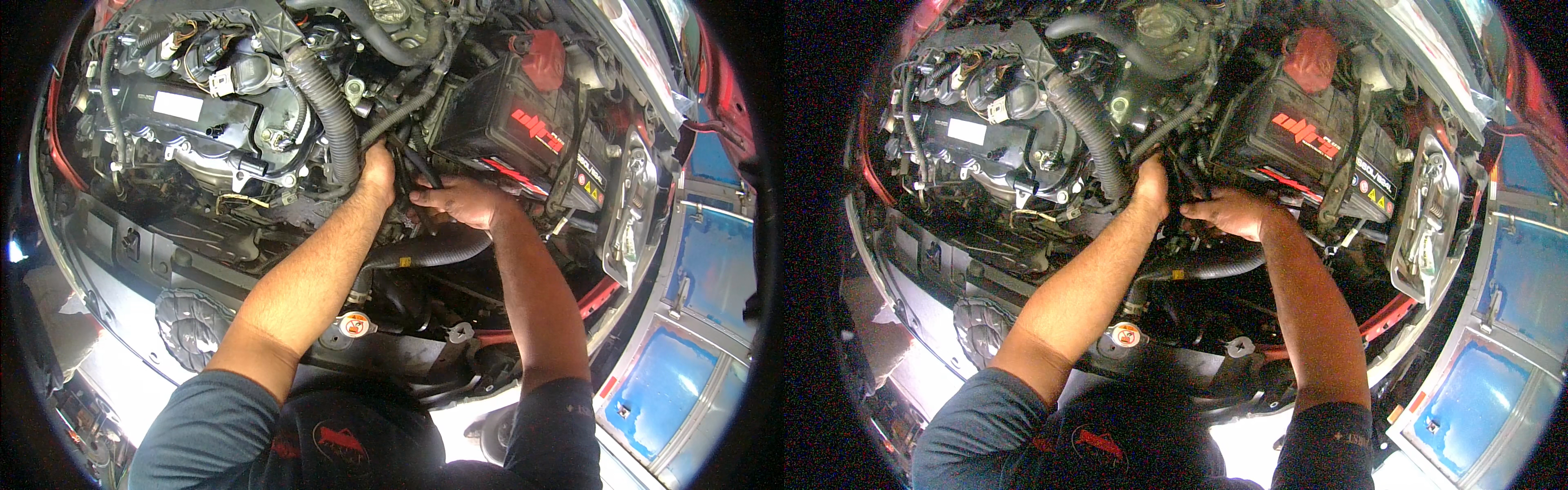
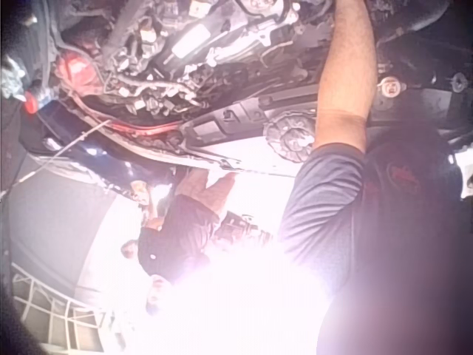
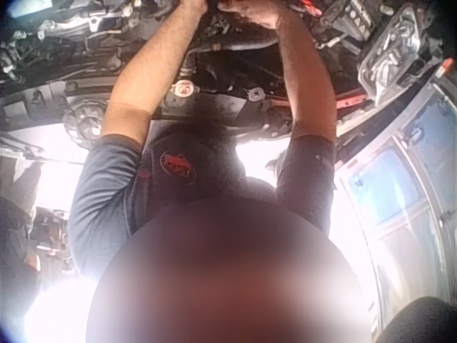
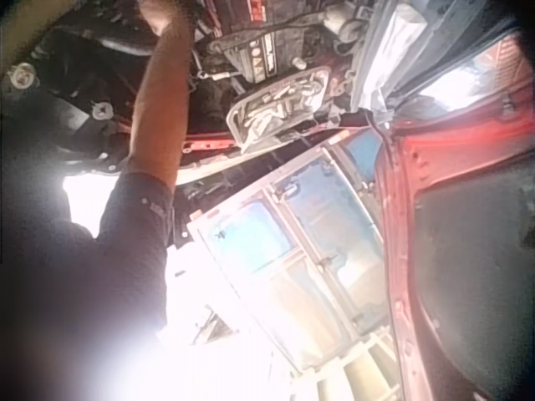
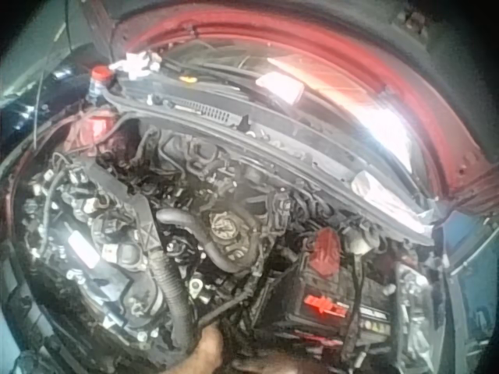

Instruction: The person works under the hood of a red car, manipulating hoses and connectors near the engine and battery. They use a rag to wipe components and handle small parts, occasionally reaching into tight spaces. The task involves adjusting and inspecting engine components without visible completion.

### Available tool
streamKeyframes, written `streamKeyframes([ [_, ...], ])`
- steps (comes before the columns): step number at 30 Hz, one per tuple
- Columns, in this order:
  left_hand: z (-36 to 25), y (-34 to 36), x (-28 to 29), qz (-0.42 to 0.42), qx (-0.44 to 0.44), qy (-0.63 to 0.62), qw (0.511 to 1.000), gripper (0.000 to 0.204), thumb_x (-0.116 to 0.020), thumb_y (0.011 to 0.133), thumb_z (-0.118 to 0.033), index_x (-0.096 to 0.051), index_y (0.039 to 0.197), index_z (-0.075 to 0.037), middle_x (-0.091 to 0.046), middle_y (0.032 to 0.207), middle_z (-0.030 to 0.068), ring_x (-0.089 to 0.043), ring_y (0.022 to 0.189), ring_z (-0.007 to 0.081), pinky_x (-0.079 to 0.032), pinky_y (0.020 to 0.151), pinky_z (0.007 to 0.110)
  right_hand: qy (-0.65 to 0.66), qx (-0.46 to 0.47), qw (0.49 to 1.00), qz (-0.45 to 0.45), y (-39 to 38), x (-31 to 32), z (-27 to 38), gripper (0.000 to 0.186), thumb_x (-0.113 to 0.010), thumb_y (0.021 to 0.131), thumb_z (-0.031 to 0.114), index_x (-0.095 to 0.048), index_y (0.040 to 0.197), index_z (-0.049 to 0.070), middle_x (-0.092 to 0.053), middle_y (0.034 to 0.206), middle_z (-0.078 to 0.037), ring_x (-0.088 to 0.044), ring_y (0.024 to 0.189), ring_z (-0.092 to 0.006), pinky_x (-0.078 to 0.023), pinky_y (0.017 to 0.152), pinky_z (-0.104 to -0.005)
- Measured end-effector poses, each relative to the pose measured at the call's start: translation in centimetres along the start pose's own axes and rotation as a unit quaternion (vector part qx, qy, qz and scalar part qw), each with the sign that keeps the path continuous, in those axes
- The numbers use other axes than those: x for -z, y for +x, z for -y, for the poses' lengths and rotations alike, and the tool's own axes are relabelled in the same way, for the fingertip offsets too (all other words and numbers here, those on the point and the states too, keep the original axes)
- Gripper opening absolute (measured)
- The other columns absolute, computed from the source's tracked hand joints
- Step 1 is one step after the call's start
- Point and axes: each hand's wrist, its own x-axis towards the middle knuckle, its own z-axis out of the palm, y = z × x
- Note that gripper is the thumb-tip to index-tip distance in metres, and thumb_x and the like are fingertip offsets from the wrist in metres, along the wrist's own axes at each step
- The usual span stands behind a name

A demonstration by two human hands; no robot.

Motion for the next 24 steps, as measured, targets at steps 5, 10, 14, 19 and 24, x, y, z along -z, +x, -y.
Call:
streamKeyframes([
  [5,-0.7,-3.3,-1.4,0.013,-0.106,0.105,0.989,0.058,-0.046,0.096,-0.040,-0.047,0.132,0.005,-0.054,0.129,0.0173,-0.052,0.115,0.0295,-0.035,0.105,0.036,-0.004,-0.065,0.997,-0.041,-3.5,-1.0,2.5,0.049,-0.060,0.093,0.043,-0.059,0.119,0.002,-0.065,0.105,-0.015,-0.064,0.090,-0.0245,-0.057,0.071,-0.0363],
  [10,-1.3,-5.7,-3.0,-0.053,-0.145,0.477,0.865,0.056,-0.064,0.085,-0.040,-0.059,0.116,0.006,-0.066,0.107,0.0167,-0.061,0.098,0.0280,-0.046,0.090,0.039,-0.300,-0.005,0.952,-0.052,-7.4,-3.6,4.3,0.053,-0.048,0.096,0.053,-0.061,0.110,0.004,-0.061,0.083,-0.011,-0.062,0.073,-0.0173,-0.054,0.067,-0.0312],
  [14,-4.5,-8.5,-2.3,0.079,0.106,0.469,0.873,0.043,-0.067,0.081,-0.033,-0.066,0.100,0.005,-0.067,0.093,0.0169,-0.062,0.080,0.0244,-0.051,0.072,0.041,-0.096,0.004,0.995,0.019,-7.7,-1.8,3.2,0.057,-0.041,0.099,0.055,-0.063,0.102,0.002,-0.060,0.073,-0.006,-0.061,0.065,-0.0140,-0.053,0.063,-0.0273],
  [19,-10.3,-16.9,0.3,0.104,0.048,0.691,0.714,0.038,-0.064,0.081,-0.028,-0.065,0.099,0.006,-0.066,0.084,0.0150,-0.061,0.076,0.0221,-0.049,0.067,0.038,-0.323,0.227,0.865,-0.309,3.3,-0.7,0.7,0.029,-0.048,0.097,0.021,-0.061,0.108,-0.002,-0.063,0.088,-0.015,-0.063,0.081,-0.0234,-0.050,0.071,-0.0339],
  [24,-14.6,-21.2,3.3,0.226,0.073,0.717,0.655,0.038,-0.061,0.085,-0.024,-0.059,0.113,0.003,-0.066,0.081,0.0167,-0.062,0.074,0.0225,-0.049,0.071,0.036,-0.478,0.201,0.738,-0.431,14.3,-1.9,2.2,0.024,-0.051,0.089,0.017,-0.064,0.105,0.004,-0.066,0.103,-0.023,-0.064,0.100,-0.0367,-0.053,0.084,-0.0420],
])
